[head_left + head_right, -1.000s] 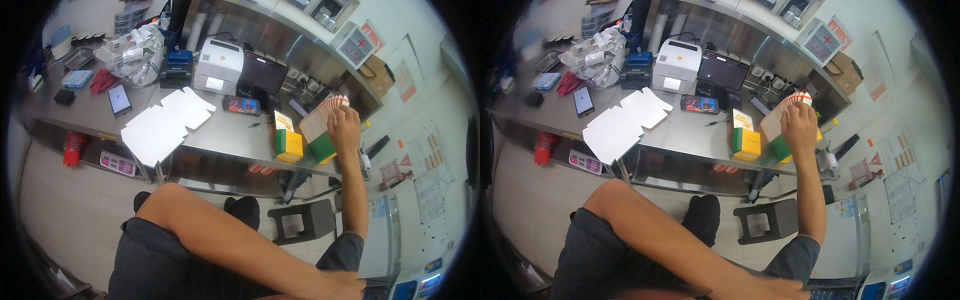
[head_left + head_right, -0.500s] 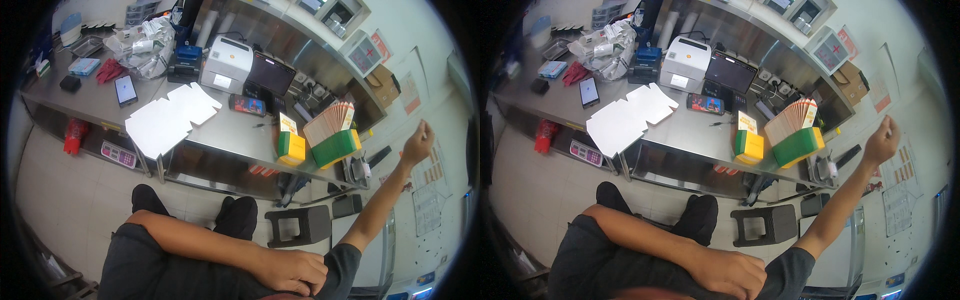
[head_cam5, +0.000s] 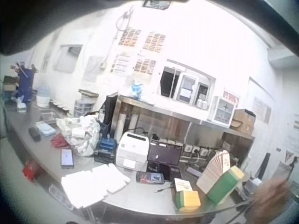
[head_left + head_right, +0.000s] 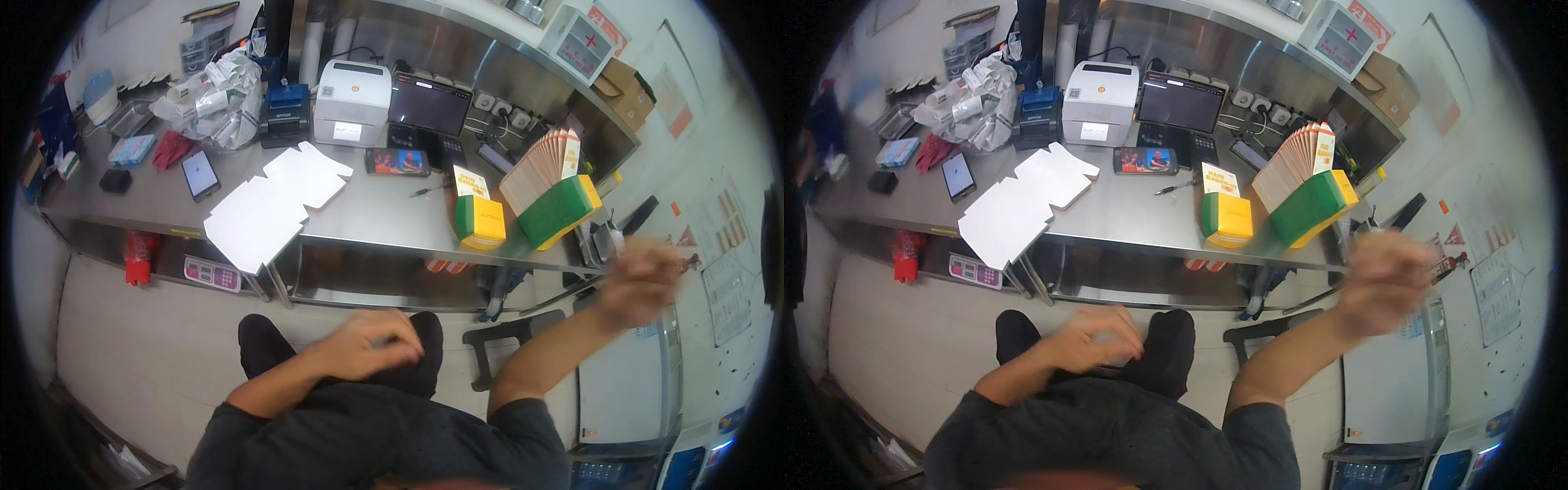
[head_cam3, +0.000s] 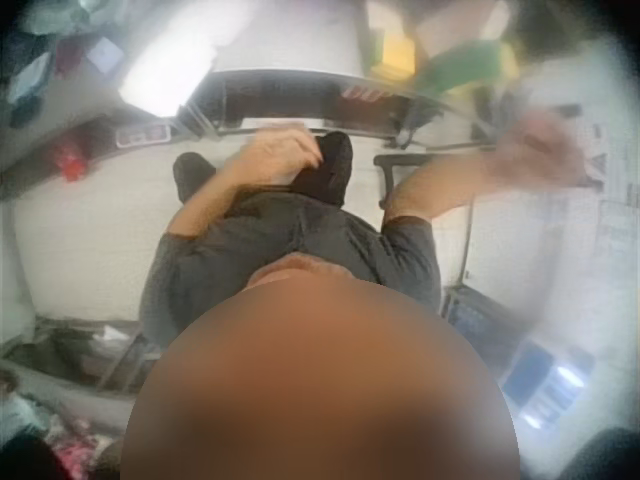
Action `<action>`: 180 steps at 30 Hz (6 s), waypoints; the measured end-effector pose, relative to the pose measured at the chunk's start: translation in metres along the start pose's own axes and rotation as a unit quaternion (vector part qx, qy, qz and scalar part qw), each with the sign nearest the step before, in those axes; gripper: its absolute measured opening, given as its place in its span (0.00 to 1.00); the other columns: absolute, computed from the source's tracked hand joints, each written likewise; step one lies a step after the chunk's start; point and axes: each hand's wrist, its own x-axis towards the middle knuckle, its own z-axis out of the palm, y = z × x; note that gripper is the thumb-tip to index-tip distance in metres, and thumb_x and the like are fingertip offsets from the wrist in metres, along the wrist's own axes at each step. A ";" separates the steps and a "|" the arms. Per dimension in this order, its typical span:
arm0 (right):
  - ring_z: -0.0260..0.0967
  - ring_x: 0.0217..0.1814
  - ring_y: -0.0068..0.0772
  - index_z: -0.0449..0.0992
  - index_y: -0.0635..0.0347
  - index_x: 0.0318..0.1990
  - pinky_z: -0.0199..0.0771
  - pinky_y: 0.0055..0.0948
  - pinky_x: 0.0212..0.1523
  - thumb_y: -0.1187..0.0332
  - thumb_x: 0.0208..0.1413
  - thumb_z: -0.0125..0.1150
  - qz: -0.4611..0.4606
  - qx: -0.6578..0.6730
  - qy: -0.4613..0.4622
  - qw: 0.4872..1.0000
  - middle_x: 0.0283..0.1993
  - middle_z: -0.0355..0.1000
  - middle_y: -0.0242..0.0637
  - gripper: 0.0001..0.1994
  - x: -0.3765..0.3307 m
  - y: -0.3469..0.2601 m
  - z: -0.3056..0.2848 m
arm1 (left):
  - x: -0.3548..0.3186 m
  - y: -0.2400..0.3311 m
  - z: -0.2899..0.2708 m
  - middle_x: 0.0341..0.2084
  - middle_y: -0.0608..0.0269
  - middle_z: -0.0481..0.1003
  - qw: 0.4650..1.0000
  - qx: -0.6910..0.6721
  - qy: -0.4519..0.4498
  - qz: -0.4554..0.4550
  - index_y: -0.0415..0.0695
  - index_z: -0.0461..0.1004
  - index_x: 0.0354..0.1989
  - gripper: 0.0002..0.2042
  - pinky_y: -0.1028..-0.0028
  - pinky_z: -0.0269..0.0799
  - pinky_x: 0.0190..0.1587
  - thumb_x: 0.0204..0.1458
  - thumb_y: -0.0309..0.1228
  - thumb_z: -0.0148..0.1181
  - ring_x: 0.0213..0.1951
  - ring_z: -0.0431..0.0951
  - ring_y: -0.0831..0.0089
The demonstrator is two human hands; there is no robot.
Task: The person repeatedly folds flat cardboard pieces into small rectangular boxes and stacks them on a stainless steel counter. The person handles the cardboard by hand, folding along pre-scored lines and tucking flaps to form the box shape.
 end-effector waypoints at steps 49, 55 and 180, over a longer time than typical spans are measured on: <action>0.80 0.64 0.50 0.84 0.61 0.57 0.80 0.48 0.62 0.64 0.65 0.56 0.596 -0.394 -0.468 0.520 0.61 0.81 0.50 0.18 -0.367 0.298 0.172 | -0.072 -0.037 -0.142 0.39 0.54 0.80 0.724 0.575 0.320 -0.208 0.39 0.79 0.41 0.10 0.56 0.74 0.51 0.57 0.32 0.71 0.45 0.80 0.51; 0.80 0.63 0.51 0.84 0.62 0.56 0.81 0.49 0.61 0.64 0.65 0.56 0.594 -0.394 -0.473 0.517 0.60 0.81 0.50 0.19 -0.367 0.299 0.174 | -0.056 -0.027 -0.151 0.49 0.53 0.80 0.692 0.631 0.285 -0.203 0.42 0.81 0.46 0.19 0.55 0.72 0.57 0.50 0.38 0.77 0.52 0.77 0.50; 0.78 0.55 0.31 0.84 0.69 0.45 0.81 0.30 0.55 0.74 0.66 0.68 0.310 0.095 0.042 0.945 0.59 0.76 0.45 0.07 -0.130 0.176 0.280 | -0.060 -0.037 -0.021 0.52 0.55 0.76 0.891 -0.092 0.442 0.048 0.38 0.72 0.46 0.06 0.68 0.81 0.56 0.69 0.26 0.62 0.51 0.80 0.69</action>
